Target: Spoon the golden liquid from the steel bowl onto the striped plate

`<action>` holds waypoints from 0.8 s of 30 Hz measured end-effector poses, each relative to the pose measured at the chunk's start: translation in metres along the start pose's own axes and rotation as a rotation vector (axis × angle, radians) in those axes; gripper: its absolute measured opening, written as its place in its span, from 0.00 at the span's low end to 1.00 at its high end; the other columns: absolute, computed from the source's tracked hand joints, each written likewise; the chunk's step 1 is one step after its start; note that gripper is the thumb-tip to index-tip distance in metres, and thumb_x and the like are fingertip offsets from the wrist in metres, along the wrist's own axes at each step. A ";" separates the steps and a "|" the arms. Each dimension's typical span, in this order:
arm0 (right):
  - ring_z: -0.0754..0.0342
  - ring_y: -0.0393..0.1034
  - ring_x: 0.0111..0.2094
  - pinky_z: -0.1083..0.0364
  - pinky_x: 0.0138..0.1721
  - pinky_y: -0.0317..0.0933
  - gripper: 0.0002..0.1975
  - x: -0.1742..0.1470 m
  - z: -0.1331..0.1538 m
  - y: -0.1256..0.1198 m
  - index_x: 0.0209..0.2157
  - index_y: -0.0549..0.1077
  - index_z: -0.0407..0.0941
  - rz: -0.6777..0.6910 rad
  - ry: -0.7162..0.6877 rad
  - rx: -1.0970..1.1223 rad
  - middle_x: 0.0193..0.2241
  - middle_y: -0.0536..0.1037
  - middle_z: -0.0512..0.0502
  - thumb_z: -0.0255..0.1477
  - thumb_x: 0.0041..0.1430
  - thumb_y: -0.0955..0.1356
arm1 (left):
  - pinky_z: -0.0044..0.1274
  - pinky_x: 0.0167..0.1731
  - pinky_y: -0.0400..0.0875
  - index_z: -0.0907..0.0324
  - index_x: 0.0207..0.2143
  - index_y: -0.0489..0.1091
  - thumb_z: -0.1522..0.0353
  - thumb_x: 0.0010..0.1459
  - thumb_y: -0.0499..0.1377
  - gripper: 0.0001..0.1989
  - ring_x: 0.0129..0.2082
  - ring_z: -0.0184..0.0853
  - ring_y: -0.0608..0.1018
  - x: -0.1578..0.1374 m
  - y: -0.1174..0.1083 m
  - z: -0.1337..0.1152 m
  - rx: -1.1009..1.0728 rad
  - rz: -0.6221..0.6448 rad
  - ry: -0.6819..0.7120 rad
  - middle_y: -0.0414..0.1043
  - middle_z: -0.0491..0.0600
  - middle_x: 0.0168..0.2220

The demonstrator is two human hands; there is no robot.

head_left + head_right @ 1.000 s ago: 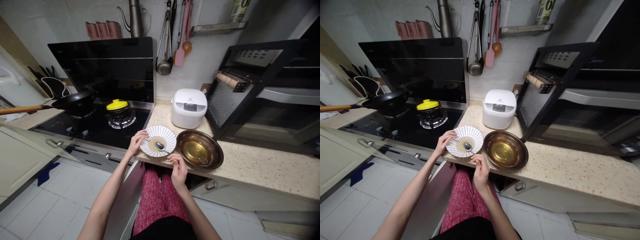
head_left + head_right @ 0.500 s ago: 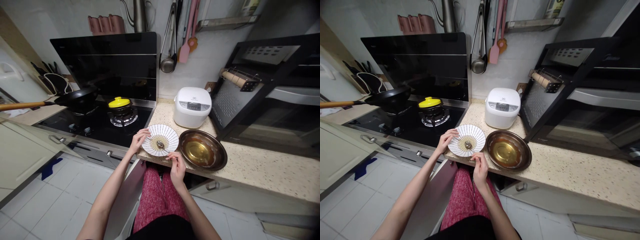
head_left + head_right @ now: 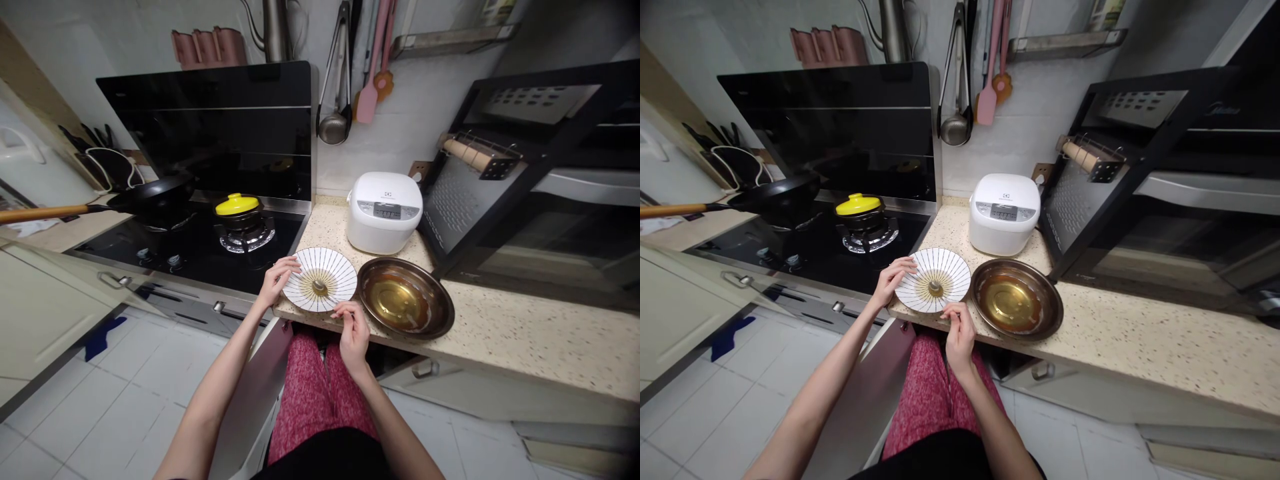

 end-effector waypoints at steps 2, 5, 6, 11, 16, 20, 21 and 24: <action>0.54 0.73 0.33 0.54 0.37 0.68 0.14 0.000 0.000 0.001 0.34 0.71 0.47 -0.001 0.004 0.004 0.32 0.76 0.49 0.32 0.75 0.60 | 0.48 0.61 0.67 0.58 0.38 0.82 0.58 0.71 0.54 0.19 0.58 0.51 0.77 0.000 0.000 0.000 0.001 -0.001 0.002 0.82 0.58 0.45; 0.55 0.73 0.32 0.55 0.36 0.68 0.14 -0.001 -0.001 0.001 0.34 0.71 0.47 -0.020 0.005 0.033 0.32 0.76 0.49 0.31 0.75 0.60 | 0.47 0.61 0.67 0.58 0.39 0.82 0.58 0.71 0.54 0.19 0.58 0.50 0.77 0.000 0.000 0.001 -0.005 0.002 0.010 0.82 0.58 0.45; 0.55 0.73 0.32 0.55 0.36 0.68 0.14 -0.001 -0.001 0.002 0.34 0.71 0.47 -0.031 0.004 0.048 0.32 0.76 0.49 0.31 0.75 0.60 | 0.47 0.61 0.67 0.58 0.39 0.82 0.59 0.71 0.54 0.19 0.58 0.50 0.76 -0.001 0.000 0.001 -0.008 0.001 0.013 0.82 0.58 0.45; 0.53 0.74 0.34 0.53 0.37 0.71 0.15 -0.005 -0.007 0.001 0.33 0.70 0.47 -0.088 0.007 0.095 0.32 0.76 0.48 0.33 0.75 0.61 | 0.46 0.60 0.68 0.59 0.39 0.83 0.60 0.71 0.55 0.18 0.58 0.50 0.76 -0.001 0.001 0.003 -0.023 -0.011 0.017 0.82 0.58 0.45; 0.52 0.75 0.35 0.52 0.38 0.71 0.14 -0.005 -0.007 -0.001 0.33 0.71 0.47 -0.113 0.009 0.120 0.32 0.77 0.47 0.33 0.75 0.61 | 0.46 0.60 0.68 0.59 0.39 0.83 0.60 0.71 0.55 0.19 0.58 0.50 0.76 -0.001 0.000 0.003 -0.025 -0.014 0.015 0.82 0.58 0.45; 0.52 0.75 0.35 0.52 0.39 0.70 0.14 -0.003 -0.002 -0.007 0.33 0.72 0.47 -0.137 -0.008 0.111 0.32 0.77 0.48 0.32 0.75 0.61 | 0.46 0.61 0.68 0.58 0.39 0.83 0.60 0.71 0.55 0.18 0.58 0.50 0.76 -0.001 0.000 0.002 -0.019 -0.009 0.012 0.82 0.58 0.45; 0.52 0.75 0.35 0.52 0.39 0.69 0.14 -0.003 0.000 -0.008 0.33 0.72 0.47 -0.143 -0.018 0.107 0.32 0.77 0.48 0.32 0.75 0.61 | 0.46 0.61 0.68 0.58 0.39 0.83 0.60 0.71 0.55 0.18 0.58 0.50 0.76 -0.001 0.000 0.002 -0.019 -0.009 0.013 0.82 0.58 0.45; 0.52 0.75 0.35 0.51 0.39 0.69 0.14 -0.001 0.008 -0.014 0.33 0.72 0.47 -0.161 -0.042 0.096 0.32 0.77 0.48 0.31 0.75 0.61 | 0.47 0.60 0.68 0.58 0.39 0.83 0.59 0.71 0.55 0.19 0.58 0.50 0.76 -0.001 0.000 0.002 -0.020 -0.010 0.011 0.82 0.58 0.45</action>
Point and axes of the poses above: each hand's wrist, its own x-axis towards the middle knuckle, its own y-axis out of the palm, z = x × y, the point moved 6 cm from there along x, towards the middle knuckle
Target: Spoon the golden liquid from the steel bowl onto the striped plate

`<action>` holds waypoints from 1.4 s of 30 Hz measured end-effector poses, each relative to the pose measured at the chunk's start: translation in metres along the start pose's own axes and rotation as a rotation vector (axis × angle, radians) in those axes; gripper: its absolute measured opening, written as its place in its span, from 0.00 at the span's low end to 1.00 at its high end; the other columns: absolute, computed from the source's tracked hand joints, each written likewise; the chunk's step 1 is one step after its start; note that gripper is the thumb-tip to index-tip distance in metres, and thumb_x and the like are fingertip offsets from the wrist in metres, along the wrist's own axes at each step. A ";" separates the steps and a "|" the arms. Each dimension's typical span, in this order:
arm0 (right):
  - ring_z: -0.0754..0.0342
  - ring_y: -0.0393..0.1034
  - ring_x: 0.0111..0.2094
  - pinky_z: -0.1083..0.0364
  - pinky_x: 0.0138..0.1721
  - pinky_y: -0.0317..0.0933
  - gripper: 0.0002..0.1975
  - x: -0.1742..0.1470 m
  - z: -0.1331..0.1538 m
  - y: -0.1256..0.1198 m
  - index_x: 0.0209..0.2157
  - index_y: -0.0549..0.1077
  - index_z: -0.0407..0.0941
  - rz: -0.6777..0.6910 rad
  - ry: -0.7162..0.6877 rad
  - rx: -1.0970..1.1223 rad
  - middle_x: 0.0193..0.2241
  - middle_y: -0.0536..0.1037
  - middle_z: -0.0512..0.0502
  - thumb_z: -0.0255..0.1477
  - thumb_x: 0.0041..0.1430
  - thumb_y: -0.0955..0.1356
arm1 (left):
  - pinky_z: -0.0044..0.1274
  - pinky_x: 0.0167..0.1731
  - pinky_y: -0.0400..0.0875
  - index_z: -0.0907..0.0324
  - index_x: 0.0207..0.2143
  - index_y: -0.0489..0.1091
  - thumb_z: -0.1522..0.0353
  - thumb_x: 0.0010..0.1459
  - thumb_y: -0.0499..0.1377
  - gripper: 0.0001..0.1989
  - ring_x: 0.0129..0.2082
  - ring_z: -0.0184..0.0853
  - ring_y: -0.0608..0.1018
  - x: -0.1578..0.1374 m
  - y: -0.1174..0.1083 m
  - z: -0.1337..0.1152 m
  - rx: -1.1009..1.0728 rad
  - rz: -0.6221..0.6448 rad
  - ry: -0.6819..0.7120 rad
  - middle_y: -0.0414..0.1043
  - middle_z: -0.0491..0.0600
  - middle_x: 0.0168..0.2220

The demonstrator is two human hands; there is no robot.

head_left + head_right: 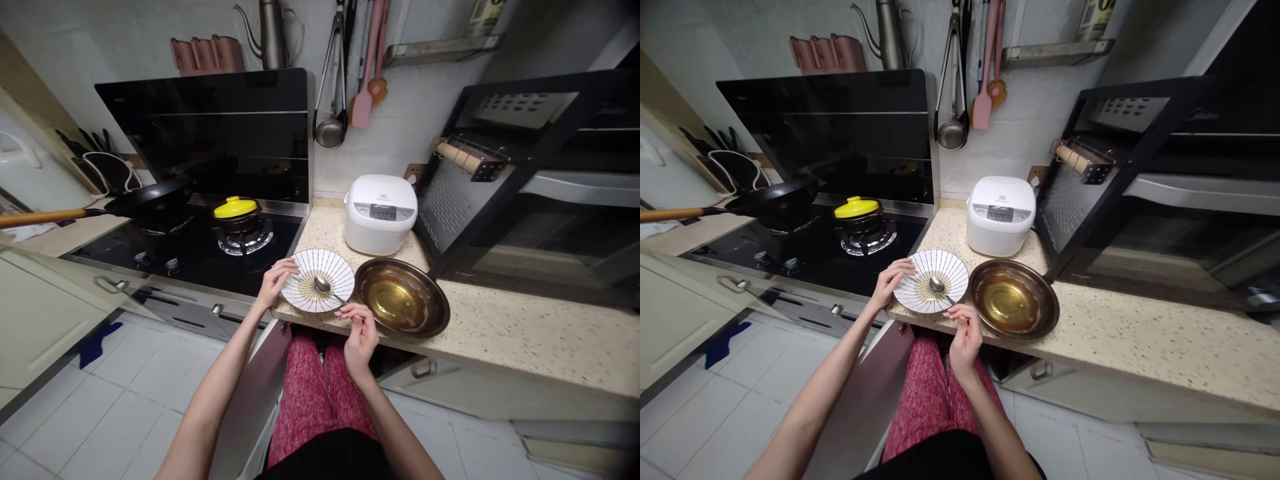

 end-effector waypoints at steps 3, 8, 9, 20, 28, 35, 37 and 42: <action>0.52 0.75 0.35 0.51 0.40 0.69 0.14 0.002 0.008 -0.004 0.34 0.72 0.47 -0.007 -0.013 -0.005 0.32 0.77 0.48 0.30 0.75 0.61 | 0.47 0.61 0.68 0.58 0.39 0.83 0.59 0.71 0.55 0.19 0.58 0.50 0.77 0.000 0.000 0.000 0.000 0.000 -0.002 0.82 0.58 0.45; 0.53 0.75 0.34 0.52 0.39 0.69 0.13 0.007 0.024 -0.014 0.34 0.72 0.47 -0.040 -0.045 -0.027 0.32 0.78 0.48 0.30 0.74 0.61 | 0.47 0.61 0.67 0.59 0.39 0.83 0.59 0.71 0.54 0.19 0.58 0.50 0.77 0.000 0.000 0.001 0.001 0.002 0.007 0.82 0.58 0.45; 0.53 0.75 0.34 0.52 0.39 0.69 0.13 0.008 0.026 -0.016 0.34 0.72 0.47 -0.048 -0.051 -0.034 0.32 0.78 0.48 0.30 0.74 0.61 | 0.47 0.61 0.67 0.59 0.39 0.83 0.59 0.71 0.54 0.19 0.58 0.50 0.77 0.000 0.000 0.001 0.002 0.002 0.008 0.82 0.58 0.45; 0.53 0.75 0.33 0.52 0.36 0.71 0.13 0.026 0.034 -0.053 0.33 0.70 0.46 -0.194 -0.092 -0.092 0.32 0.77 0.47 0.31 0.74 0.62 | 0.47 0.61 0.68 0.58 0.39 0.83 0.60 0.71 0.55 0.18 0.58 0.50 0.76 0.000 -0.001 0.002 0.003 0.007 0.004 0.82 0.57 0.46; 0.52 0.74 0.36 0.50 0.42 0.71 0.14 0.042 0.028 -0.077 0.32 0.71 0.46 -0.196 -0.093 -0.253 0.33 0.77 0.46 0.34 0.74 0.63 | 0.47 0.61 0.67 0.58 0.39 0.83 0.58 0.70 0.55 0.19 0.58 0.50 0.76 0.000 -0.001 0.003 0.011 0.009 -0.016 0.82 0.58 0.45; 0.52 0.74 0.37 0.52 0.41 0.70 0.13 0.044 0.028 -0.068 0.33 0.71 0.46 -0.028 -0.183 -0.360 0.33 0.77 0.46 0.27 0.73 0.61 | 0.47 0.61 0.67 0.58 0.39 0.83 0.58 0.70 0.55 0.19 0.58 0.49 0.76 0.000 -0.001 0.003 0.006 0.004 -0.010 0.82 0.57 0.46; 0.52 0.74 0.36 0.51 0.40 0.69 0.12 0.043 0.030 -0.062 0.34 0.72 0.47 0.043 -0.257 -0.390 0.33 0.78 0.46 0.25 0.72 0.61 | 0.47 0.61 0.67 0.58 0.39 0.83 0.59 0.70 0.55 0.18 0.58 0.49 0.76 0.000 -0.001 0.002 0.005 0.003 -0.009 0.82 0.57 0.46; 0.50 0.73 0.35 0.50 0.38 0.68 0.11 0.037 0.032 -0.050 0.38 0.74 0.47 0.268 -0.413 -0.453 0.33 0.79 0.45 0.22 0.70 0.62 | 0.47 0.61 0.68 0.58 0.39 0.82 0.58 0.70 0.55 0.19 0.58 0.50 0.76 0.000 -0.001 0.001 0.005 0.001 -0.010 0.82 0.57 0.45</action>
Point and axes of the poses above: each hand's wrist, its own x-axis towards the middle knuckle, its own y-axis out of the palm, z = x × y, the point moved 6 cm from there along x, towards the middle knuckle
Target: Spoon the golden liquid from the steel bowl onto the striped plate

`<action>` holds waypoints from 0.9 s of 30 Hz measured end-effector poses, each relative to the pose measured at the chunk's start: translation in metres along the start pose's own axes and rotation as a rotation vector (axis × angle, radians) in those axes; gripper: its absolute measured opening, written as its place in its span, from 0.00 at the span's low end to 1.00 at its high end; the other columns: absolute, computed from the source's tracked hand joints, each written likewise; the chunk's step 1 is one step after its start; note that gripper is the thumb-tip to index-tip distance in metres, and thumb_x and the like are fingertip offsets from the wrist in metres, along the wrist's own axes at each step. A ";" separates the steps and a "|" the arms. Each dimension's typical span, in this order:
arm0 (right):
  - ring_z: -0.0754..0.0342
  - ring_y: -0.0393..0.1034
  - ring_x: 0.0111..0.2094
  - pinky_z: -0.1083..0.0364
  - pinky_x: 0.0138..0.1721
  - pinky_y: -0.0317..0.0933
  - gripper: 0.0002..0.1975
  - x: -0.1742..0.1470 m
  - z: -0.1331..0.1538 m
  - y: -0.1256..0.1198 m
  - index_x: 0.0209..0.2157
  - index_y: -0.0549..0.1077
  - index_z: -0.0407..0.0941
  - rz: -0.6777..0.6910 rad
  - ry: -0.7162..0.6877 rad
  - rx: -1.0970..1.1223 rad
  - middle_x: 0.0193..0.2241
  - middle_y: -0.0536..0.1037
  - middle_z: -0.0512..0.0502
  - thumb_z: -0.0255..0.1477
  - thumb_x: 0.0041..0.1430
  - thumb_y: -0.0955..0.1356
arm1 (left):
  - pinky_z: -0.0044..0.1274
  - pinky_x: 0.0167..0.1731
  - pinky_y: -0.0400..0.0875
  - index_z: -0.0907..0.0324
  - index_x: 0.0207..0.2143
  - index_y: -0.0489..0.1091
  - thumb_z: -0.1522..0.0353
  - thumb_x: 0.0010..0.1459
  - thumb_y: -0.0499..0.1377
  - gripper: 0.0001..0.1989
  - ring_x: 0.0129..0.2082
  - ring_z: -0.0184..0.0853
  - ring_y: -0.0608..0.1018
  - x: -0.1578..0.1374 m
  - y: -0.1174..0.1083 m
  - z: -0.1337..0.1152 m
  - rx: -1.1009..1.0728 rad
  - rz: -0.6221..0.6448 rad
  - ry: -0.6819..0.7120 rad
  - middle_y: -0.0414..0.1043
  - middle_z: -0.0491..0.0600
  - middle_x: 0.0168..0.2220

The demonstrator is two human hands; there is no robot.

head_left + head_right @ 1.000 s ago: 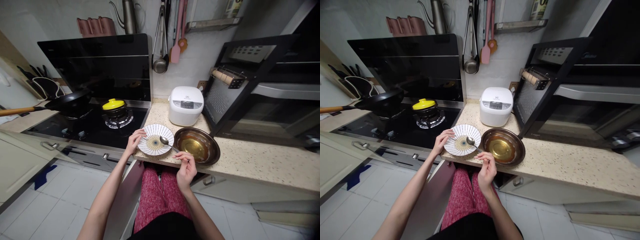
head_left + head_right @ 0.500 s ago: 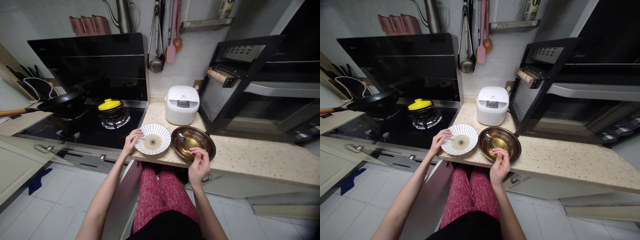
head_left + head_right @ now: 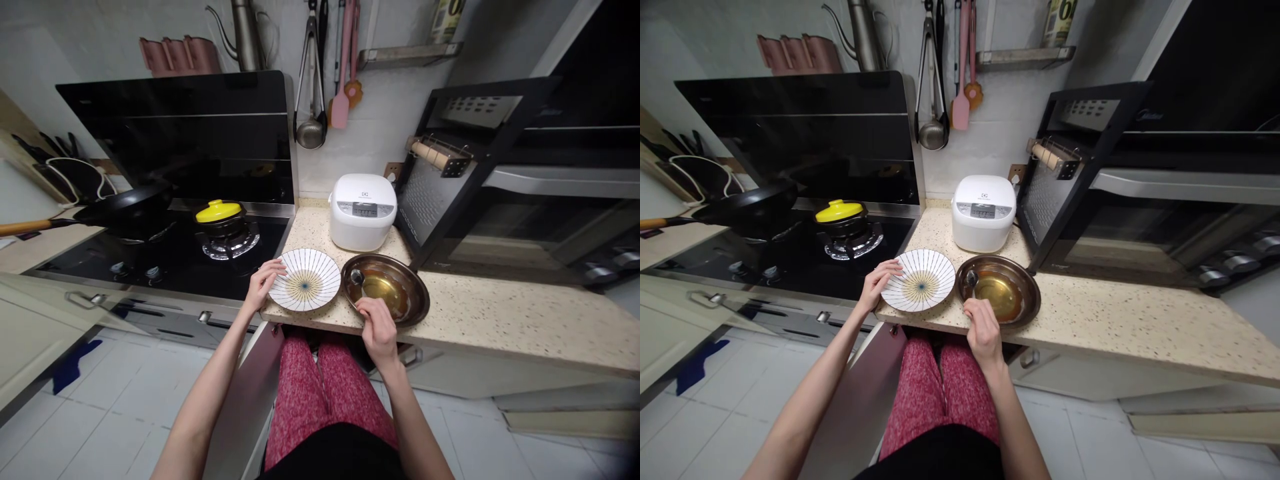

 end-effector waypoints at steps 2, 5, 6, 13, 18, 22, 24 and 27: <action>0.50 0.73 0.35 0.50 0.38 0.68 0.12 -0.001 0.002 0.002 0.39 0.74 0.47 0.063 -0.048 -0.020 0.34 0.79 0.44 0.20 0.69 0.61 | 0.47 0.61 0.68 0.58 0.39 0.83 0.58 0.70 0.55 0.19 0.58 0.50 0.76 0.000 0.000 0.001 -0.002 0.000 0.002 0.82 0.57 0.46; 0.50 0.72 0.35 0.50 0.38 0.68 0.13 0.000 0.004 0.003 0.39 0.74 0.46 0.097 -0.092 -0.046 0.34 0.79 0.43 0.19 0.68 0.61 | 0.47 0.61 0.68 0.58 0.39 0.83 0.58 0.70 0.55 0.19 0.58 0.50 0.76 0.000 0.000 0.001 -0.001 0.003 0.001 0.82 0.57 0.46; 0.50 0.72 0.35 0.50 0.38 0.68 0.12 0.000 0.004 0.003 0.39 0.74 0.46 0.094 -0.095 -0.049 0.34 0.79 0.43 0.19 0.68 0.61 | 0.47 0.61 0.68 0.58 0.39 0.83 0.58 0.70 0.55 0.19 0.58 0.50 0.76 0.000 0.000 0.001 0.000 0.003 0.000 0.82 0.57 0.46; 0.50 0.74 0.35 0.48 0.39 0.69 0.11 -0.005 0.007 -0.008 0.37 0.73 0.47 -0.246 0.084 0.040 0.32 0.79 0.46 0.23 0.71 0.61 | 0.47 0.61 0.68 0.58 0.39 0.83 0.58 0.71 0.55 0.19 0.58 0.50 0.77 0.000 0.000 0.000 -0.001 0.001 0.009 0.82 0.58 0.45; 0.50 0.75 0.34 0.48 0.40 0.69 0.12 -0.014 0.017 0.008 0.36 0.72 0.47 -0.320 0.203 0.192 0.32 0.79 0.47 0.28 0.74 0.61 | 0.47 0.61 0.68 0.58 0.39 0.83 0.58 0.71 0.55 0.19 0.58 0.50 0.76 -0.001 0.000 0.001 0.005 0.004 0.001 0.82 0.58 0.45; 0.51 0.75 0.34 0.50 0.38 0.69 0.14 -0.016 0.018 0.036 0.35 0.72 0.47 -0.215 0.277 0.300 0.31 0.78 0.47 0.29 0.74 0.60 | 0.48 0.61 0.67 0.58 0.39 0.83 0.58 0.71 0.54 0.19 0.58 0.50 0.76 0.000 0.000 0.000 0.005 0.008 0.003 0.82 0.57 0.45; 0.52 0.75 0.34 0.51 0.38 0.70 0.14 -0.017 0.015 0.048 0.34 0.71 0.47 -0.186 0.327 0.333 0.31 0.78 0.47 0.29 0.74 0.60 | 0.48 0.62 0.67 0.58 0.39 0.83 0.58 0.71 0.54 0.20 0.58 0.50 0.76 0.000 0.001 0.000 0.010 0.010 0.002 0.82 0.57 0.45; 0.52 0.75 0.35 0.51 0.39 0.70 0.14 -0.020 0.011 0.059 0.33 0.71 0.47 -0.164 0.360 0.343 0.32 0.77 0.48 0.29 0.74 0.60 | 0.48 0.61 0.67 0.58 0.39 0.83 0.58 0.71 0.54 0.20 0.58 0.50 0.77 0.001 0.001 -0.001 0.010 0.013 0.003 0.82 0.57 0.45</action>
Point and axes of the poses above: each hand's wrist, its own x-axis towards the middle knuckle, its own y-axis out of the palm, z = x × y, the point moved 6 cm from there along x, towards the middle knuckle
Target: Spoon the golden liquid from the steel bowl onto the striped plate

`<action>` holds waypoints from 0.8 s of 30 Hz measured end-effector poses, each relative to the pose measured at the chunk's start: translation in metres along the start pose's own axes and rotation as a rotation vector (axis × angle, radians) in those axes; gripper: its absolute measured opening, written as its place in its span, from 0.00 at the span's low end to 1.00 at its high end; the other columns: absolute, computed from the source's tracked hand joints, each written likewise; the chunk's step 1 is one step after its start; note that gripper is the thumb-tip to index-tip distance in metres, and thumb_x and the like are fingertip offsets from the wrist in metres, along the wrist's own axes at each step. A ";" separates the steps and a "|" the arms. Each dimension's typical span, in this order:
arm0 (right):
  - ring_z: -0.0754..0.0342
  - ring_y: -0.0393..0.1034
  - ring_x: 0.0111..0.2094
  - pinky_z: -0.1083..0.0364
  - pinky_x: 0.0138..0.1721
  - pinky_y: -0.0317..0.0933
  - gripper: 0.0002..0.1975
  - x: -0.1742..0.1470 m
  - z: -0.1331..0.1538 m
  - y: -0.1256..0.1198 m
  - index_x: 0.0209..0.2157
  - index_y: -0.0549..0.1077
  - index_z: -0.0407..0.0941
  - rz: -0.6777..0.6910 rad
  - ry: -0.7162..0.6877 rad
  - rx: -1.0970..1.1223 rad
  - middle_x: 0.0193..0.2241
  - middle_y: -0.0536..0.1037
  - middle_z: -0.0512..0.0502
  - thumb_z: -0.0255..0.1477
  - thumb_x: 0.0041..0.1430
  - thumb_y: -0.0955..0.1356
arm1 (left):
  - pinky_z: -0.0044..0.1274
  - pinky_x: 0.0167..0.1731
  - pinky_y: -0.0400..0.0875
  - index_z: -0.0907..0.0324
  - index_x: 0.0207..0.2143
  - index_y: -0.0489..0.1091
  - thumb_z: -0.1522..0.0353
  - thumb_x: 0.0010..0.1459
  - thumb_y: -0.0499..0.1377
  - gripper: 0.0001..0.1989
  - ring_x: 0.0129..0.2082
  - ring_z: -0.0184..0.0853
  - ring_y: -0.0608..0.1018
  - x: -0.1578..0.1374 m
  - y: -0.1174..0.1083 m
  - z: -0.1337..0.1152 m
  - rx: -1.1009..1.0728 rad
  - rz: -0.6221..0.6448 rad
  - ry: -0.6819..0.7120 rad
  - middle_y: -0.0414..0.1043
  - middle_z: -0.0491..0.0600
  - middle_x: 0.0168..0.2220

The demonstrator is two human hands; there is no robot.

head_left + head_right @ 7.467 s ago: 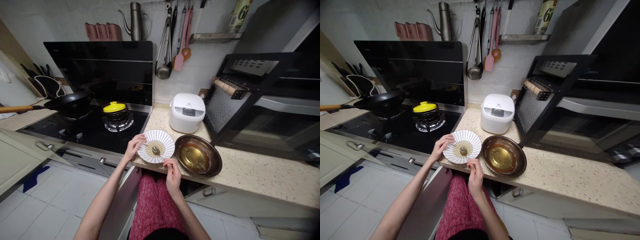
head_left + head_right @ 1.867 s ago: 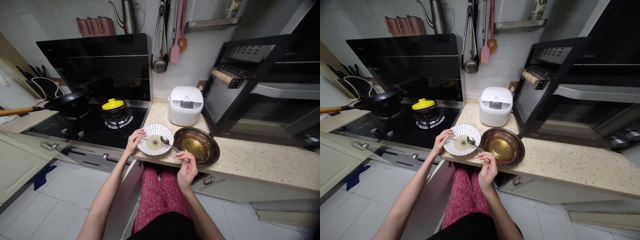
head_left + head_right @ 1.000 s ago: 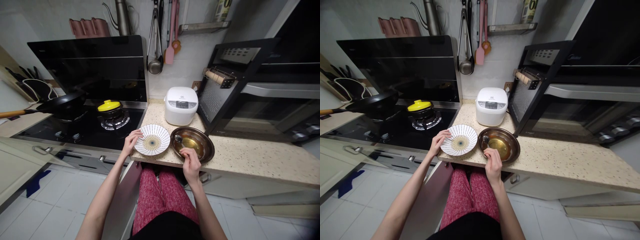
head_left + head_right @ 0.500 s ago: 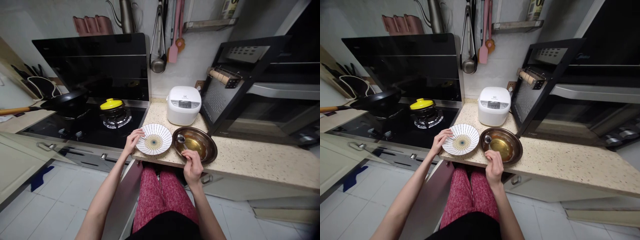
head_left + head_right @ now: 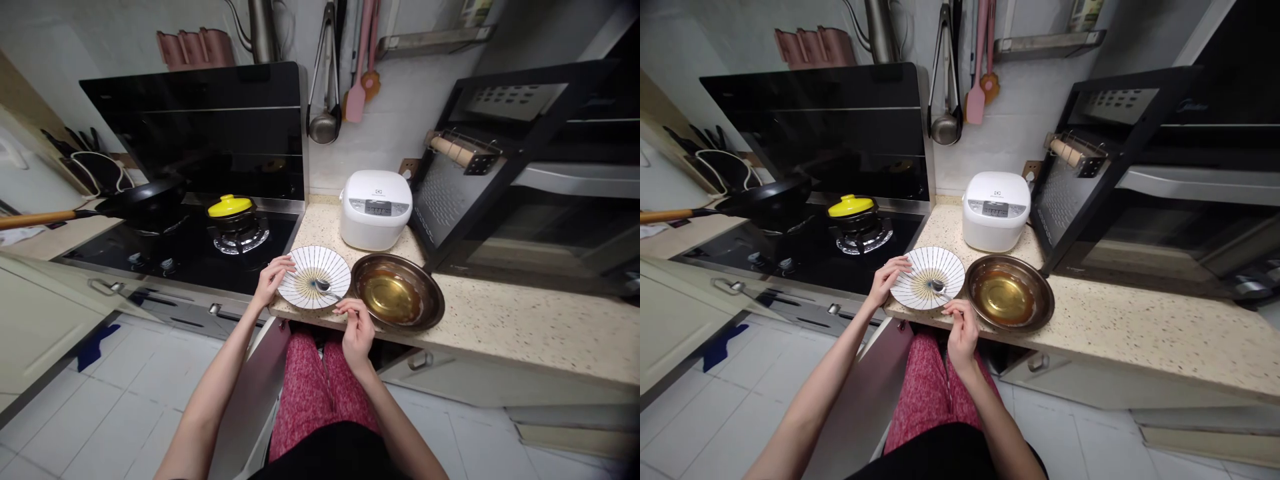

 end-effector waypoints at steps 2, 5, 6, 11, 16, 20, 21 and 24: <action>0.52 0.75 0.35 0.52 0.40 0.69 0.14 -0.001 -0.003 0.003 0.33 0.71 0.47 0.008 0.002 -0.006 0.32 0.77 0.48 0.29 0.74 0.60 | 0.48 0.61 0.67 0.58 0.39 0.83 0.58 0.71 0.55 0.19 0.58 0.50 0.77 0.000 0.000 0.000 -0.004 -0.002 0.004 0.82 0.57 0.45; 0.53 0.74 0.35 0.53 0.40 0.69 0.14 -0.001 -0.006 0.006 0.33 0.71 0.47 0.014 0.010 0.001 0.32 0.77 0.49 0.28 0.74 0.60 | 0.48 0.61 0.67 0.58 0.39 0.83 0.58 0.71 0.55 0.19 0.58 0.50 0.77 0.000 -0.001 -0.001 -0.005 -0.002 0.006 0.82 0.57 0.45; 0.53 0.74 0.35 0.53 0.40 0.69 0.14 -0.002 -0.008 0.006 0.33 0.71 0.47 0.016 0.017 0.003 0.32 0.77 0.49 0.28 0.74 0.60 | 0.48 0.61 0.67 0.58 0.39 0.83 0.58 0.71 0.55 0.19 0.58 0.50 0.77 0.000 -0.001 -0.001 -0.004 -0.001 0.004 0.82 0.58 0.45; 0.53 0.74 0.34 0.53 0.39 0.69 0.14 -0.003 -0.014 0.009 0.34 0.71 0.47 0.029 0.051 0.004 0.32 0.77 0.49 0.31 0.75 0.60 | 0.48 0.61 0.67 0.58 0.39 0.83 0.57 0.70 0.55 0.20 0.58 0.51 0.77 0.000 0.000 -0.001 0.001 -0.006 -0.003 0.82 0.58 0.45; 0.53 0.73 0.33 0.52 0.38 0.69 0.14 -0.004 -0.018 0.012 0.35 0.71 0.47 0.046 0.063 -0.004 0.32 0.76 0.48 0.32 0.75 0.60 | 0.48 0.61 0.67 0.58 0.39 0.83 0.58 0.71 0.54 0.20 0.58 0.50 0.77 0.000 0.000 -0.002 0.002 -0.003 -0.002 0.82 0.58 0.45; 0.53 0.73 0.33 0.53 0.39 0.68 0.14 -0.004 -0.019 0.013 0.34 0.71 0.47 0.051 0.054 -0.004 0.31 0.76 0.49 0.32 0.75 0.60 | 0.48 0.61 0.67 0.58 0.39 0.83 0.58 0.71 0.54 0.19 0.58 0.51 0.77 0.000 0.000 -0.002 0.000 -0.006 0.001 0.82 0.58 0.45; 0.53 0.74 0.33 0.53 0.39 0.68 0.14 -0.004 -0.019 0.014 0.34 0.71 0.47 0.050 0.051 -0.001 0.31 0.76 0.49 0.31 0.75 0.60 | 0.48 0.61 0.67 0.58 0.39 0.83 0.58 0.71 0.54 0.19 0.58 0.51 0.76 0.000 0.000 -0.002 -0.002 -0.007 0.003 0.82 0.58 0.45; 0.53 0.74 0.34 0.53 0.39 0.68 0.14 -0.004 -0.020 0.014 0.33 0.71 0.47 0.031 0.045 0.019 0.31 0.76 0.49 0.31 0.75 0.60 | 0.48 0.61 0.67 0.58 0.39 0.83 0.58 0.71 0.55 0.19 0.58 0.51 0.76 0.000 0.000 -0.002 -0.005 -0.009 0.002 0.82 0.58 0.45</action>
Point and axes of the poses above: each hand's wrist, its own x-axis towards the middle knuckle, its own y-axis out of the palm, z = x × y, the point moved 6 cm from there along x, towards the middle knuckle
